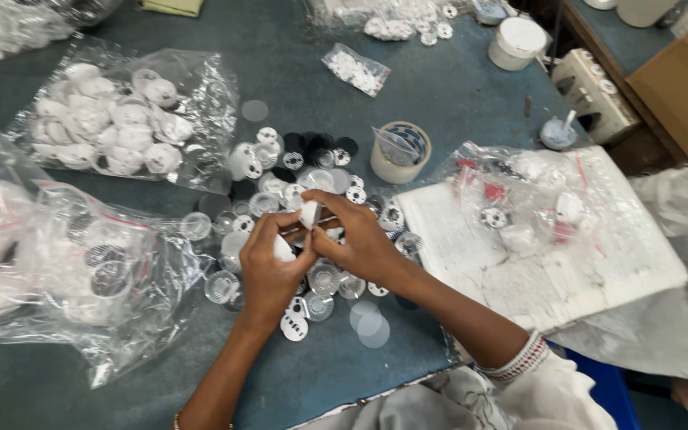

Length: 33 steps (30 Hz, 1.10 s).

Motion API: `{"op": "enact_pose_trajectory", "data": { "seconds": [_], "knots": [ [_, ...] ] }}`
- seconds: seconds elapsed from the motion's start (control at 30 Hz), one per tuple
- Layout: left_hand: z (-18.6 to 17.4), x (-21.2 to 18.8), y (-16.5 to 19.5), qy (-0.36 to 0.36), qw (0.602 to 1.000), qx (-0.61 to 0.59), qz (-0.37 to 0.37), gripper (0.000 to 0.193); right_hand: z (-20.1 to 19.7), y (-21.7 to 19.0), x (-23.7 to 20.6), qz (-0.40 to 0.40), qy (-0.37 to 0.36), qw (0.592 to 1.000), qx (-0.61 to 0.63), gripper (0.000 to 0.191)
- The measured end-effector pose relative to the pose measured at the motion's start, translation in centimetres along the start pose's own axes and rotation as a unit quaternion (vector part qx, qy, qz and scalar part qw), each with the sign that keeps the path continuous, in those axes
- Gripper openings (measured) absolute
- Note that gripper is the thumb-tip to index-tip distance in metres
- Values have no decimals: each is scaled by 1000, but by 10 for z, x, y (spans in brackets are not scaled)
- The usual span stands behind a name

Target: The person picks white plastic housings and clear plastic covers from a pile on the workbench, fits black mesh discs and covers into the housings, and presses the parts together to assemble small lamp components, setting finished units aside and gathering completed pieces in a bag at the end.

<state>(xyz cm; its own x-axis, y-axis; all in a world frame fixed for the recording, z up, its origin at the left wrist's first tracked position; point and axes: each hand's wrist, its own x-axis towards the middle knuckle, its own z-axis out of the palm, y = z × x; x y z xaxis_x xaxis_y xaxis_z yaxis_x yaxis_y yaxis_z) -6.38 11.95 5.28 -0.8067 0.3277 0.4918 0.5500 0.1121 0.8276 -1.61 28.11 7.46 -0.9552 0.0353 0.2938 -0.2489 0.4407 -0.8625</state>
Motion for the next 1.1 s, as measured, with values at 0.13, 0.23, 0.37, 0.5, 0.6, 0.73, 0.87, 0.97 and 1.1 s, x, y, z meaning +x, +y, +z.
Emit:
{"op": "enact_pose_trajectory", "data": {
  "seconds": [0.13, 0.23, 0.37, 0.5, 0.6, 0.73, 0.87, 0.97, 1.1],
  "knots": [
    [0, 1, 2, 2, 1000, 6, 4, 34, -4, 0, 3, -10, 3, 1000, -21, 51],
    [0, 1, 1, 8, 1000, -2, 5, 34, -5, 0, 3, -15, 2, 1000, -26, 52],
    [1, 0, -1, 10, 1000, -1, 1, 34, -6, -2, 3, 19, -10, 999, -25, 53],
    [0, -1, -4, 7, 1000, 25, -6, 36, -7, 0, 2, 13, -20, 999, -24, 53],
    [1, -2, -6, -1, 999, -25, -43, 39, -6, 4, 4, 2, -14, 999, -30, 49],
    [1, -5, -8, -3, 1000, -5, -27, 37, -6, 5, 4, 37, -37, 999, 12, 49],
    [2, -5, -10, -9, 998, -24, -49, 37, -9, 3, 6, 56, -76, 995, 11, 58],
    [3, -4, -10, -9, 998, -26, -49, 36, -10, 3, 7, 70, -79, 994, 18, 58],
    [3, -5, -9, -8, 999, -31, -31, 35, -10, 7, 7, 46, -81, 995, 30, 58]
  ]
}}
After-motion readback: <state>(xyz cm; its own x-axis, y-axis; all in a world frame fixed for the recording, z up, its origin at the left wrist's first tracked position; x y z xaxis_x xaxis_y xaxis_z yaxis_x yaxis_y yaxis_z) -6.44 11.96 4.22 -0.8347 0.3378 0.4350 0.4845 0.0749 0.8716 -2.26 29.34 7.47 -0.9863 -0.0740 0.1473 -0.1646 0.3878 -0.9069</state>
